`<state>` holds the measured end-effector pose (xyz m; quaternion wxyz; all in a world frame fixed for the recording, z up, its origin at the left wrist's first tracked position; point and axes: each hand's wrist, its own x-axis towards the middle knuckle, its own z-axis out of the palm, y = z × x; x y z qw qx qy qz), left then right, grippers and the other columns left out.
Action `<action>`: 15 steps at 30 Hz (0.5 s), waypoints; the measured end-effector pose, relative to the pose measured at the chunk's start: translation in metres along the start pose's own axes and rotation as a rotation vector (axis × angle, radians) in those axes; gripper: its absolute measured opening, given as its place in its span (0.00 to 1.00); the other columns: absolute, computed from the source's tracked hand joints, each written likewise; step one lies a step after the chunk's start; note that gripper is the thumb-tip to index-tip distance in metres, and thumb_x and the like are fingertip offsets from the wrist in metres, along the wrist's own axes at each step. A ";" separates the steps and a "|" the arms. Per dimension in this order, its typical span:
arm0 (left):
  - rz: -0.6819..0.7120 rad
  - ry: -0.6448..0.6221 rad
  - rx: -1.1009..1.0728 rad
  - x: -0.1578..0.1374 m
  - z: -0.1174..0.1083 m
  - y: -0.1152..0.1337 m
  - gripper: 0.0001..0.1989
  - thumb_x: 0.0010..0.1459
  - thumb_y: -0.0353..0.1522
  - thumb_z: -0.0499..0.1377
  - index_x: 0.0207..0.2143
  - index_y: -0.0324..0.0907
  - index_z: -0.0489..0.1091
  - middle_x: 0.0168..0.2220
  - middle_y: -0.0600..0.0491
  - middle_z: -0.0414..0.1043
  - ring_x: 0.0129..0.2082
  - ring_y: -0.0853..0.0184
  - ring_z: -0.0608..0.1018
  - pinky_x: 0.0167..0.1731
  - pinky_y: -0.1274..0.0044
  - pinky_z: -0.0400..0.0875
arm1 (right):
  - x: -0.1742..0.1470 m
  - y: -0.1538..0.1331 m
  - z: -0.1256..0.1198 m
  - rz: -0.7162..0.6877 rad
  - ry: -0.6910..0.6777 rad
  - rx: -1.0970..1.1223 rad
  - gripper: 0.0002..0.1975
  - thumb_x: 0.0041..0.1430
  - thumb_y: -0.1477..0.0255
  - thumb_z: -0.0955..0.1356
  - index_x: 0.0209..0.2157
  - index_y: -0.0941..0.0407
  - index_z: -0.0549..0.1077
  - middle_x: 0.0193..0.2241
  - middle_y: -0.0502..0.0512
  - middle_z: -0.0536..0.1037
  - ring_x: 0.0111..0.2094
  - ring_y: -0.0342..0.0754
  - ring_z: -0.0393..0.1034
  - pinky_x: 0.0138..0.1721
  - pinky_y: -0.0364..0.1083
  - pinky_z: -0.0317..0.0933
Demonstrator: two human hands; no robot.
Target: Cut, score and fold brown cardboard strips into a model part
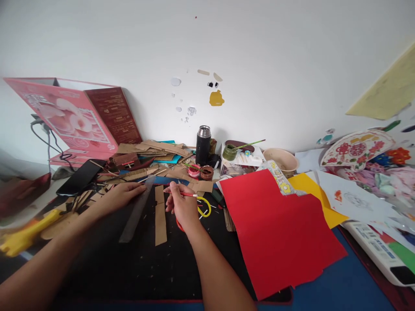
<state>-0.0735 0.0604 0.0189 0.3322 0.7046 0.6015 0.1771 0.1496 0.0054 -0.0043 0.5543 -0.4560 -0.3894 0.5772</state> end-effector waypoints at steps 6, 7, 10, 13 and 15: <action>0.026 -0.070 0.121 0.017 0.012 -0.009 0.24 0.58 0.54 0.50 0.23 0.47 0.71 0.24 0.50 0.76 0.27 0.56 0.77 0.32 0.70 0.66 | 0.000 0.002 0.000 0.008 0.007 -0.033 0.32 0.55 0.39 0.75 0.32 0.58 0.81 0.17 0.47 0.72 0.15 0.42 0.69 0.13 0.38 0.51; 0.028 -0.064 0.130 0.019 0.015 -0.012 0.24 0.58 0.53 0.50 0.23 0.47 0.71 0.25 0.49 0.77 0.28 0.56 0.78 0.33 0.69 0.66 | 0.000 0.002 0.000 0.008 0.007 -0.035 0.32 0.55 0.39 0.75 0.32 0.58 0.81 0.17 0.47 0.72 0.15 0.42 0.69 0.13 0.38 0.51; 0.036 -0.007 0.151 0.022 0.022 -0.020 0.22 0.59 0.51 0.50 0.26 0.47 0.74 0.30 0.46 0.81 0.33 0.53 0.81 0.36 0.69 0.68 | 0.000 0.006 -0.001 0.011 0.001 -0.047 0.32 0.57 0.39 0.74 0.34 0.58 0.81 0.18 0.47 0.73 0.15 0.41 0.69 0.14 0.38 0.52; 0.016 -0.001 0.190 0.025 0.026 -0.024 0.22 0.60 0.49 0.49 0.26 0.47 0.74 0.29 0.45 0.81 0.32 0.53 0.81 0.36 0.68 0.67 | 0.001 0.011 -0.002 0.015 -0.007 -0.070 0.33 0.59 0.38 0.72 0.34 0.57 0.81 0.18 0.47 0.73 0.15 0.41 0.69 0.14 0.38 0.52; -0.008 -0.023 0.220 0.025 0.026 -0.024 0.23 0.62 0.49 0.49 0.24 0.48 0.72 0.25 0.46 0.78 0.28 0.54 0.79 0.33 0.68 0.66 | 0.002 0.014 -0.003 0.017 -0.009 -0.087 0.34 0.59 0.37 0.72 0.34 0.57 0.81 0.18 0.47 0.73 0.15 0.41 0.69 0.14 0.38 0.52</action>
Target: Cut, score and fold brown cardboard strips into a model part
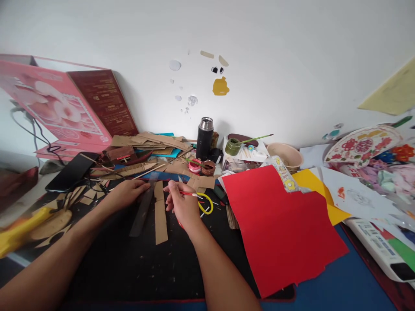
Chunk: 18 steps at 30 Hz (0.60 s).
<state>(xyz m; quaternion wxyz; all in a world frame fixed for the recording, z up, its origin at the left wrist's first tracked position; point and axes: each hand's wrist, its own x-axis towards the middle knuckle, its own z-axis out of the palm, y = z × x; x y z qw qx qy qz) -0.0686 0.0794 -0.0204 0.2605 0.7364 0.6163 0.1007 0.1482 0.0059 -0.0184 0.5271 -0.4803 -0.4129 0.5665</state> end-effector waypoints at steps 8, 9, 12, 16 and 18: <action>-0.006 0.008 0.080 -0.001 0.000 0.005 0.23 0.63 0.48 0.48 0.21 0.49 0.69 0.26 0.46 0.79 0.31 0.54 0.79 0.34 0.69 0.64 | 0.002 0.008 -0.002 0.006 -0.015 -0.049 0.33 0.62 0.38 0.71 0.35 0.57 0.81 0.20 0.47 0.73 0.16 0.41 0.70 0.15 0.38 0.53; -0.011 0.005 0.075 -0.002 0.000 0.006 0.23 0.64 0.48 0.48 0.21 0.49 0.68 0.26 0.47 0.79 0.30 0.55 0.79 0.33 0.69 0.63 | 0.002 0.008 -0.002 0.004 -0.020 -0.055 0.33 0.62 0.38 0.71 0.36 0.57 0.81 0.20 0.47 0.73 0.16 0.41 0.70 0.15 0.38 0.53; -0.023 -0.005 0.050 -0.005 -0.002 0.008 0.25 0.64 0.49 0.49 0.18 0.49 0.66 0.22 0.49 0.76 0.27 0.57 0.77 0.32 0.69 0.62 | 0.001 0.009 -0.002 0.000 -0.031 -0.066 0.33 0.63 0.38 0.70 0.36 0.57 0.81 0.21 0.47 0.73 0.16 0.40 0.70 0.16 0.39 0.54; -0.013 -0.012 -0.003 -0.008 -0.003 0.010 0.26 0.65 0.49 0.50 0.17 0.49 0.66 0.20 0.51 0.74 0.24 0.59 0.75 0.30 0.70 0.60 | -0.002 0.008 -0.001 0.000 -0.035 -0.113 0.31 0.65 0.40 0.70 0.37 0.56 0.82 0.22 0.47 0.74 0.17 0.41 0.70 0.18 0.40 0.59; -0.011 -0.005 -0.015 -0.009 -0.002 0.011 0.24 0.65 0.48 0.51 0.18 0.48 0.66 0.19 0.51 0.73 0.23 0.59 0.74 0.29 0.70 0.59 | -0.003 0.009 0.000 -0.011 -0.040 -0.152 0.30 0.66 0.41 0.69 0.37 0.55 0.81 0.22 0.47 0.74 0.18 0.42 0.70 0.20 0.41 0.60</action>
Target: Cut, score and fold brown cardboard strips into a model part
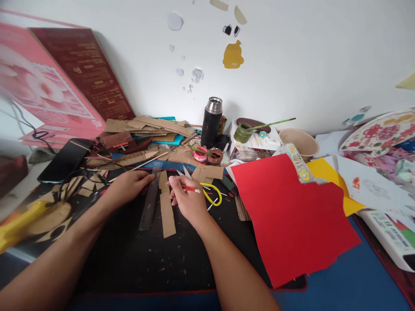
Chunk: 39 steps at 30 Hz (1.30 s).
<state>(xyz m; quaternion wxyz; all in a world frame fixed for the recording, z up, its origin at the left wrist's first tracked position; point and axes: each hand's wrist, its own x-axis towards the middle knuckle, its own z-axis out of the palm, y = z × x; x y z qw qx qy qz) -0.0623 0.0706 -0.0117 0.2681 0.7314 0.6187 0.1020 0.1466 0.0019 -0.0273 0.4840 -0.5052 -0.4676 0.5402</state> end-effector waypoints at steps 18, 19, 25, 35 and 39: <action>-0.043 -0.027 -0.025 -0.005 -0.002 0.005 0.25 0.67 0.49 0.51 0.21 0.47 0.68 0.20 0.53 0.74 0.24 0.61 0.74 0.29 0.71 0.60 | -0.005 0.004 0.002 -0.059 -0.033 -0.167 0.24 0.72 0.46 0.67 0.35 0.52 0.80 0.23 0.48 0.76 0.22 0.45 0.72 0.26 0.44 0.64; -0.041 -0.026 -0.025 -0.006 -0.002 0.005 0.25 0.67 0.49 0.51 0.21 0.47 0.67 0.20 0.53 0.74 0.23 0.61 0.74 0.29 0.71 0.60 | -0.005 0.004 0.002 -0.057 -0.031 -0.168 0.24 0.72 0.47 0.67 0.35 0.52 0.81 0.22 0.48 0.76 0.22 0.45 0.72 0.26 0.43 0.64; -0.039 -0.007 0.016 -0.006 -0.001 0.007 0.23 0.67 0.46 0.52 0.23 0.47 0.70 0.22 0.52 0.76 0.25 0.59 0.76 0.29 0.71 0.59 | -0.006 0.006 0.002 -0.072 -0.030 -0.184 0.23 0.73 0.48 0.67 0.35 0.52 0.81 0.22 0.49 0.75 0.22 0.46 0.72 0.27 0.44 0.65; -0.047 -0.021 0.058 -0.006 0.000 0.008 0.22 0.67 0.47 0.51 0.24 0.47 0.70 0.23 0.50 0.77 0.27 0.58 0.76 0.30 0.70 0.59 | -0.005 0.006 0.002 -0.069 -0.030 -0.199 0.23 0.74 0.49 0.67 0.34 0.52 0.80 0.23 0.49 0.76 0.23 0.46 0.72 0.28 0.44 0.65; -0.043 -0.020 0.089 -0.006 0.001 0.007 0.23 0.68 0.47 0.50 0.24 0.47 0.70 0.23 0.50 0.76 0.26 0.58 0.76 0.30 0.70 0.59 | -0.005 0.007 0.002 -0.075 -0.027 -0.191 0.24 0.73 0.48 0.67 0.33 0.52 0.80 0.23 0.48 0.76 0.23 0.46 0.72 0.28 0.44 0.65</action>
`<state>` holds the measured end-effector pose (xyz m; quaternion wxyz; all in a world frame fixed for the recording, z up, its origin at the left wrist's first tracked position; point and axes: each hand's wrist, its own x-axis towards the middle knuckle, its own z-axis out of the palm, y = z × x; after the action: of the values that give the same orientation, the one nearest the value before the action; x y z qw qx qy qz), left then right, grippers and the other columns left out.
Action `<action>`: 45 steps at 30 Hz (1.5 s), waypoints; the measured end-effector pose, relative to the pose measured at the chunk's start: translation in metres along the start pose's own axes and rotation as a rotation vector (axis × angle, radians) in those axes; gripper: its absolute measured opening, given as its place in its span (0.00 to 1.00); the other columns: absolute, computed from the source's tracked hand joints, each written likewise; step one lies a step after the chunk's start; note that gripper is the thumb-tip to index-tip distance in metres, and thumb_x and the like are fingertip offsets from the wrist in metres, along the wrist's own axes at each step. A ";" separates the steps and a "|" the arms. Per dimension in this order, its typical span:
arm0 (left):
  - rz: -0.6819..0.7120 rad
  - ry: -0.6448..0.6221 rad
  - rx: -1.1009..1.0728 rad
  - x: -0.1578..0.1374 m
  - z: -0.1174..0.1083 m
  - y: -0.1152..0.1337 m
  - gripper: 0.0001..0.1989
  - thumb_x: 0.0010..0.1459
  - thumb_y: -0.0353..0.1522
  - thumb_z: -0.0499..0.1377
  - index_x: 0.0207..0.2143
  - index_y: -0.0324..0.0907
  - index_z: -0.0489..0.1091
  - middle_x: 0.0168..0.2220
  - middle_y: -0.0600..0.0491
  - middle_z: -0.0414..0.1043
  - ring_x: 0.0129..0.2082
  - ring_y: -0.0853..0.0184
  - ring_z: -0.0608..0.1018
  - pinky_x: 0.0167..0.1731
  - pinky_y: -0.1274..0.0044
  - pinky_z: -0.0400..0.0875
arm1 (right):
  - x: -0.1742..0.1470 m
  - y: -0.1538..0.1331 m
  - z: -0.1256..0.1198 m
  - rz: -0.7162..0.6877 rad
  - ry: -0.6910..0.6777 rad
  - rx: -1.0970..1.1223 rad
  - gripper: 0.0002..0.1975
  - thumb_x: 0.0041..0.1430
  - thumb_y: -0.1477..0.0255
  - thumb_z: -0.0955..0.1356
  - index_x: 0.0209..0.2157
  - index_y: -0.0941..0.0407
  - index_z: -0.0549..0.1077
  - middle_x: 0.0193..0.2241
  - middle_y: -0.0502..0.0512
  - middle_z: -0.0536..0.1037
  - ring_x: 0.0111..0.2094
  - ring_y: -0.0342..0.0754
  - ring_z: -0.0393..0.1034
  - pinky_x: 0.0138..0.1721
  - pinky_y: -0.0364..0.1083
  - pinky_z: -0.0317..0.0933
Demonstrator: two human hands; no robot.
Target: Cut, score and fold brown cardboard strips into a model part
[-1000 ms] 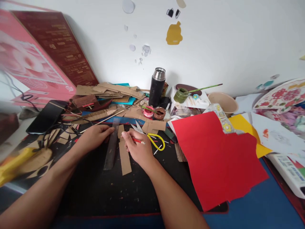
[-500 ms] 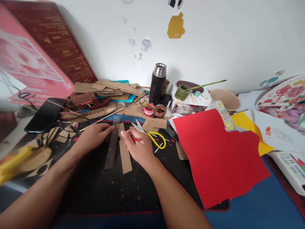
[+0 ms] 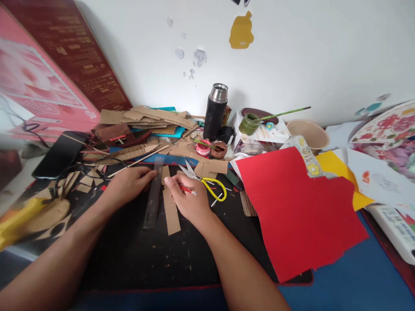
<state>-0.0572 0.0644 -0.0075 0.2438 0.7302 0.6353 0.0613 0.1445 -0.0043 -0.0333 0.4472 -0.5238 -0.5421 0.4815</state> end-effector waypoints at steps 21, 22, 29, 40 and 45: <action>0.010 -0.023 0.049 0.001 -0.001 -0.001 0.23 0.69 0.47 0.50 0.32 0.45 0.78 0.27 0.48 0.78 0.28 0.56 0.77 0.32 0.69 0.60 | -0.001 -0.002 0.000 -0.012 0.002 0.013 0.25 0.74 0.47 0.66 0.36 0.52 0.82 0.26 0.50 0.78 0.22 0.45 0.73 0.27 0.45 0.65; 0.011 -0.022 0.050 0.001 -0.001 -0.002 0.23 0.69 0.47 0.50 0.32 0.45 0.78 0.27 0.47 0.79 0.28 0.56 0.77 0.32 0.69 0.60 | -0.001 -0.001 0.000 -0.015 0.002 0.006 0.25 0.74 0.47 0.66 0.36 0.52 0.82 0.26 0.50 0.79 0.22 0.45 0.73 0.27 0.45 0.65; 0.026 -0.023 0.072 0.001 -0.002 -0.001 0.23 0.70 0.45 0.49 0.31 0.46 0.77 0.27 0.48 0.79 0.29 0.57 0.78 0.32 0.70 0.61 | 0.000 0.000 0.000 -0.018 -0.006 -0.025 0.25 0.75 0.48 0.66 0.38 0.53 0.81 0.25 0.49 0.78 0.22 0.43 0.74 0.27 0.43 0.65; 0.003 -0.038 0.075 -0.001 -0.003 0.001 0.22 0.69 0.46 0.49 0.31 0.46 0.76 0.28 0.48 0.79 0.29 0.57 0.77 0.33 0.70 0.61 | 0.001 0.001 0.000 -0.014 -0.008 -0.034 0.20 0.75 0.53 0.67 0.39 0.54 0.80 0.25 0.48 0.78 0.21 0.42 0.73 0.26 0.42 0.65; 0.029 -0.016 0.081 -0.001 0.000 -0.001 0.23 0.70 0.45 0.49 0.33 0.46 0.78 0.29 0.48 0.80 0.31 0.57 0.78 0.33 0.70 0.60 | 0.000 0.001 0.000 -0.012 -0.010 -0.031 0.18 0.75 0.54 0.68 0.38 0.53 0.79 0.24 0.47 0.76 0.23 0.43 0.73 0.27 0.42 0.66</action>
<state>-0.0583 0.0641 -0.0077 0.2184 0.7490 0.6247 0.0330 0.1444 -0.0042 -0.0344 0.4393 -0.5250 -0.5549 0.4727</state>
